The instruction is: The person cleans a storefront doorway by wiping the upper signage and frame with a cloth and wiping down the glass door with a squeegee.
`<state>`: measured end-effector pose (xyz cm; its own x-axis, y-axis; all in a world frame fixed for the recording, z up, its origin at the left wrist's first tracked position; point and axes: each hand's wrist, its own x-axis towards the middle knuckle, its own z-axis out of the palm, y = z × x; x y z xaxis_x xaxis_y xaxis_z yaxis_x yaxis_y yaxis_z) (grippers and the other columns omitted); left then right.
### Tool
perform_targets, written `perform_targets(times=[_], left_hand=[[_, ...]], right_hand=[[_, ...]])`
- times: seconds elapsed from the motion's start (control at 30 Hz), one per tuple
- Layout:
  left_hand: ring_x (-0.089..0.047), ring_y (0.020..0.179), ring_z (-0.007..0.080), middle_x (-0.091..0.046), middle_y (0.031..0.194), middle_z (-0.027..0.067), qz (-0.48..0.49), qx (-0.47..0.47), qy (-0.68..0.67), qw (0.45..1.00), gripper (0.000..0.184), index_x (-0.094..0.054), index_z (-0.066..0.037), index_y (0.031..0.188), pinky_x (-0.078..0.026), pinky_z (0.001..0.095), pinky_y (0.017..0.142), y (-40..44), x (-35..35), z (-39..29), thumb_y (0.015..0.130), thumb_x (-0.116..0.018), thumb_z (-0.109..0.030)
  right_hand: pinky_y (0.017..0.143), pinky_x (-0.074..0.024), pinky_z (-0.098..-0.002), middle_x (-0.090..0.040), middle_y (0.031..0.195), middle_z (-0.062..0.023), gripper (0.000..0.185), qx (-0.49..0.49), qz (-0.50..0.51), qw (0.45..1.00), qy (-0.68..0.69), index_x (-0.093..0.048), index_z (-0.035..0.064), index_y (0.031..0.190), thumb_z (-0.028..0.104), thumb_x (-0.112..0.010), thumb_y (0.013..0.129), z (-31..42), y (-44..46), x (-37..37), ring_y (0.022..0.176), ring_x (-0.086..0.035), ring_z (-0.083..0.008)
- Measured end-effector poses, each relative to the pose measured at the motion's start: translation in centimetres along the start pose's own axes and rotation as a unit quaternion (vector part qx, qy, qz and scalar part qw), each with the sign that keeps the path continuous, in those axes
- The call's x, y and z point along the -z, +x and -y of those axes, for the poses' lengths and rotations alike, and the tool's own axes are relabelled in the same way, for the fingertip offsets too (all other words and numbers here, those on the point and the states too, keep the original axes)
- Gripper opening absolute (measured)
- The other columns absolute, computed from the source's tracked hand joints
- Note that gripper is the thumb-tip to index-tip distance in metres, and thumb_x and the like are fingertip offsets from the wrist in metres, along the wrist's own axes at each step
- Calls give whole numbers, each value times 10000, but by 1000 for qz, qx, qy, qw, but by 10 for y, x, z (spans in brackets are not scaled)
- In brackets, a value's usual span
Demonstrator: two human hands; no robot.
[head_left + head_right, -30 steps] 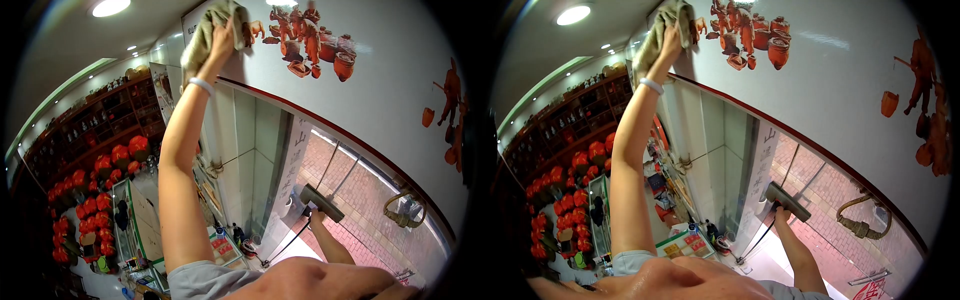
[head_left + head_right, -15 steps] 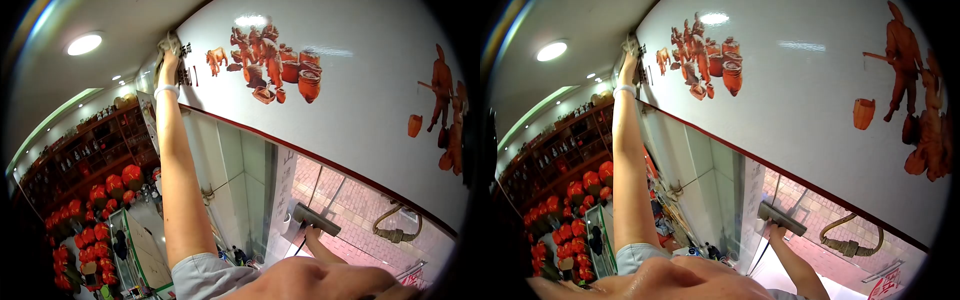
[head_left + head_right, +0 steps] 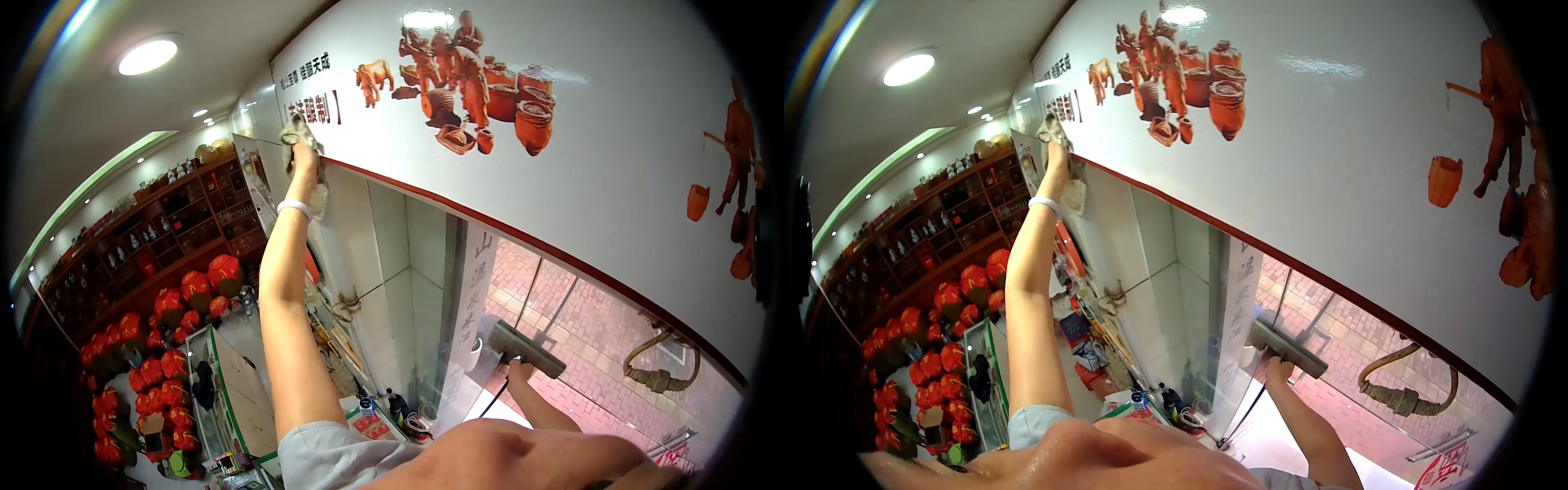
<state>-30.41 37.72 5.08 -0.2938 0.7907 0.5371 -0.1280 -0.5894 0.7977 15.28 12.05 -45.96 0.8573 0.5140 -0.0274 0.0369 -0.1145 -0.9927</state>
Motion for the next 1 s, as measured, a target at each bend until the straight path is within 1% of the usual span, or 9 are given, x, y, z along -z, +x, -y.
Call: perform_targets(times=[0.2, 0.27, 0.3, 0.4, 0.5, 0.57, 0.83, 0.97, 1.0], left_hand=[[-400, 966, 239, -395, 1091, 175, 61, -174, 137, 973, 497, -321, 0, 1148, -319, 310, 823, -70, -39, -94, 816, -362, -368], [-209, 1164, 322, -175, 1274, 225, -36, -264, 225, 937, 673, -61, -11, 1262, -200, 344, 953, -45, -55, -97, 810, -286, -454], [-296, 1093, 307, -279, 1187, 227, -59, -354, 370, 857, 612, -211, 10, 1179, -252, 365, 895, -3, -56, -93, 795, -339, -450], [-438, 944, 339, -465, 983, 241, 13, -189, 216, 958, 472, -437, 23, 1030, -326, 420, 808, -12, -67, -163, 790, -380, -380], [-454, 866, 208, -486, 960, 167, 41, -437, 321, 839, 441, -395, 37, 1059, -368, 303, 744, 46, -61, -152, 815, -399, -330], [-505, 759, 317, -529, 817, 204, -10, -467, 231, 853, 278, -529, -3, 897, -399, 383, 671, 49, -65, -145, 782, -417, -230], [-499, 846, 232, -542, 861, 134, -21, -280, 308, 909, 251, -466, -52, 1003, -371, 292, 755, 19, -50, -152, 789, -390, -160], [-544, 678, 244, -561, 721, 169, -166, -404, 211, 875, 220, -509, 8, 856, -414, 343, 647, -32, -63, -210, 752, -424, -166], [-544, 627, 328, -552, 665, 187, -135, -424, 231, 865, 203, -519, 27, 776, -426, 376, 608, -49, -63, -234, 727, -459, -159]], right_hand=[[321, -333, -314, -507, 678, -168, 342, -56, -1, 997, -49, -451, -83, 937, 76, -467, 635, 19, -7, 4, 427, -464, -207], [337, -348, -323, -510, 697, -168, 371, -97, 26, 994, -40, -436, -76, 964, 72, -474, 627, 41, -18, 11, 459, -479, -212], [337, -348, -323, -510, 697, -168, 371, -96, 25, 994, -38, -436, -76, 964, 72, -474, 627, 35, -15, 9, 459, -479, -212], [355, -367, -332, -511, 700, -166, 375, -39, -8, 999, -34, -430, -73, 957, 69, -482, 614, 23, -11, 7, 481, -492, -222], [354, -376, -337, -511, 679, -151, 288, -12, -3, 1000, -23, -468, -58, 857, 62, -483, 595, 16, -8, 4, 484, -497, -225], [347, -371, -335, -506, 645, -141, 249, 1, -13, 999, -30, -476, -54, 817, 61, -482, 597, -2, 2, -3, 469, -491, -219], [360, -374, -335, -493, 547, -141, 201, 26, 3, 1000, -11, -487, -79, 751, 79, -445, 632, 1, -1, -2, 420, -479, -227], [736, -392, -355, -544, 850, -235, 353, 48, 26, 999, 6, -488, -111, 912, 99, -449, 631, 83, -49, 25, 826, -521, -312], [619, -431, -341, -578, 735, -180, 224, 89, 32, 995, -40, -558, -54, 775, 133, -488, 676, 71, -44, 25, 688, -563, -275]])
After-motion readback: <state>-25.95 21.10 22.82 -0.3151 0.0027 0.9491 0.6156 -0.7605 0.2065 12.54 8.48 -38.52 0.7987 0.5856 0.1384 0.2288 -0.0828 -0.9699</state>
